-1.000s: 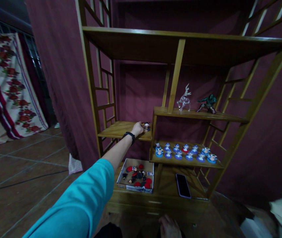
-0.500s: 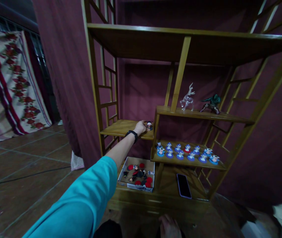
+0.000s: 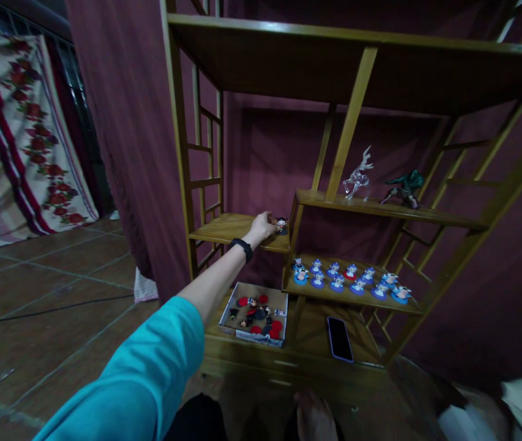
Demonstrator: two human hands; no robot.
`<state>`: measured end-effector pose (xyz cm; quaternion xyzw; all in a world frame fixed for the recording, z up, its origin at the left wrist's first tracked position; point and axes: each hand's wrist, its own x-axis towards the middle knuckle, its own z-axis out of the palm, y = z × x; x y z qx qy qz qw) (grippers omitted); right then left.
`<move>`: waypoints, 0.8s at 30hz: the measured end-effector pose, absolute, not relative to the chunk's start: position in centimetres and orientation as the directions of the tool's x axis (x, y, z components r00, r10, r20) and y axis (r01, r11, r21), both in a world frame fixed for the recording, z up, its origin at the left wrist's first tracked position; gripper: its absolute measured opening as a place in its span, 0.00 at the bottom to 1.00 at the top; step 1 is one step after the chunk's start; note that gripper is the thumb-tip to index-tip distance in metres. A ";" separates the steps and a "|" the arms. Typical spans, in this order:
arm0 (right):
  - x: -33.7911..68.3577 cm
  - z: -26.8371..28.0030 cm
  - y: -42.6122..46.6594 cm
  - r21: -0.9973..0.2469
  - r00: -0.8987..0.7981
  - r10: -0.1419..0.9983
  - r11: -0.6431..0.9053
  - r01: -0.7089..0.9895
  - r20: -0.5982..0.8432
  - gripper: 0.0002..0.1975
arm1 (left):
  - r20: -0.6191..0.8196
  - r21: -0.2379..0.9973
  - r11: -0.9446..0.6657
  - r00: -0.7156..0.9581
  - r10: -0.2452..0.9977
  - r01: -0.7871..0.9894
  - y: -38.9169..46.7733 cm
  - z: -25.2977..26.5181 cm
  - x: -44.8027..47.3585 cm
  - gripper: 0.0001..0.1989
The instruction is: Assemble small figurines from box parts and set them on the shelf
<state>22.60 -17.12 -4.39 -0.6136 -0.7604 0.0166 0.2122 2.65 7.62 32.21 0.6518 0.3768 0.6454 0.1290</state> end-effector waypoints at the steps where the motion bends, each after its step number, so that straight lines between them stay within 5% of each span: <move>1: 22.7 -4.1 -17.3 -0.277 -0.182 0.935 0.270 0.922 0.303 0.17 | 0.738 0.663 -0.670 -0.142 0.659 0.335 6.7 32.1 2.2 0.19; 5: 23.0 -3.1 -17.8 -0.292 -0.194 0.928 0.291 0.911 0.317 0.17 | 0.775 0.629 -0.696 -0.211 0.596 0.346 0.2 29.6 0.1 0.20; 9: 22.7 -2.5 -18.2 -0.352 -0.177 0.934 0.286 0.891 0.309 0.17 | 0.777 0.630 -0.650 -0.326 0.539 0.426 -5.7 21.7 -2.2 0.13; 13: 22.6 -2.4 -18.4 -0.376 -0.205 0.936 0.307 0.874 0.287 0.16 | 0.497 0.861 -0.382 -0.394 0.773 0.336 -6.3 11.6 -4.5 0.09; 18: 22.5 -2.3 -17.4 -0.520 -0.164 0.961 0.260 0.813 0.225 0.16 | 0.081 0.978 -0.166 -0.514 0.854 -0.122 -3.3 4.9 -5.9 0.10; 24: 20.2 -1.7 -12.4 -0.726 -0.136 0.964 0.261 0.636 0.228 0.15 | -0.018 0.962 -0.124 -0.511 0.859 -0.243 0.4 3.6 -5.4 0.07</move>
